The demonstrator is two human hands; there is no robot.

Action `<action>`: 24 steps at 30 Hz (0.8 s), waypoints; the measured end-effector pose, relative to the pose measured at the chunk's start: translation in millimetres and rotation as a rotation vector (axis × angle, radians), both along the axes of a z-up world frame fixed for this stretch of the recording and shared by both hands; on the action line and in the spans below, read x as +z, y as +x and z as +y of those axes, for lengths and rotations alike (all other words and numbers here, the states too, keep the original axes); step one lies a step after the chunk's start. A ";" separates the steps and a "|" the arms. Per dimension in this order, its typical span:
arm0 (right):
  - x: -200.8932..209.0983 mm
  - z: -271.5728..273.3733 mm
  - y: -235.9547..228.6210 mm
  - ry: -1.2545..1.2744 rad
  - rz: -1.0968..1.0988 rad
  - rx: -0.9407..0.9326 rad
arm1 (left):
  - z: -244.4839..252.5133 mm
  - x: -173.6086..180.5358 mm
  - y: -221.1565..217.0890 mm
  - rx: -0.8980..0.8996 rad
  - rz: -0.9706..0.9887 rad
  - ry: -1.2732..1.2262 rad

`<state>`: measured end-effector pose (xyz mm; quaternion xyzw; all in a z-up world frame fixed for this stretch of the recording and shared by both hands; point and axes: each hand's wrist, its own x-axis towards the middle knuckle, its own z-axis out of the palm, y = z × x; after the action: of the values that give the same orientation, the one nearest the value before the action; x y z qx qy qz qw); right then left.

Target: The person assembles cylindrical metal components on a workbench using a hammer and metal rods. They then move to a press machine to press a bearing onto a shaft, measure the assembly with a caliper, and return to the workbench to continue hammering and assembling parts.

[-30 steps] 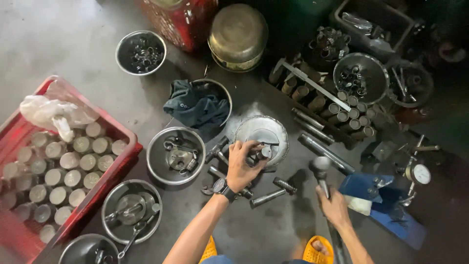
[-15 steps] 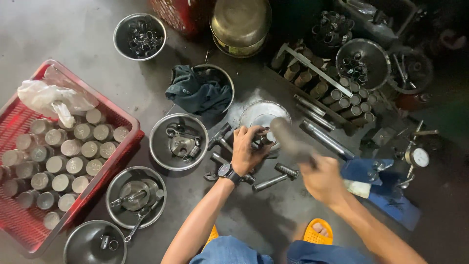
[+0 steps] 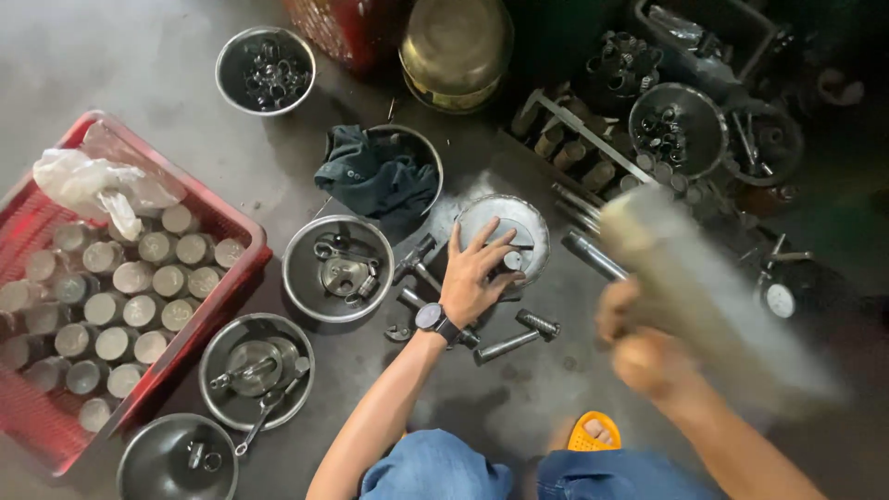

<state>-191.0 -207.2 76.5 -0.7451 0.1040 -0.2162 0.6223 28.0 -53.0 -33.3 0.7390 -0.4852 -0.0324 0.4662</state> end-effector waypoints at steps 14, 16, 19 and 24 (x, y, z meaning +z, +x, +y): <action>120.4 13.0 19.9 0.403 0.168 -0.273 | 4.5 7.1 0.8 -0.038 -0.043 0.038; 108.9 12.4 21.9 0.317 -0.390 0.038 | 6.9 5.2 -1.1 -0.039 -0.048 0.032; -97.4 -31.4 -12.3 -0.895 0.351 -0.116 | 7.0 10.3 -1.2 -0.038 -0.062 0.021; 33.8 13.4 34.8 -0.299 0.804 -0.160 | 4.4 13.5 1.8 -0.068 -0.134 0.062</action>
<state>-156.2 -193.9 110.3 -0.8415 0.3631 0.0310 0.3990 29.8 -48.6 -19.8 0.7366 -0.5390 -0.0137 0.4083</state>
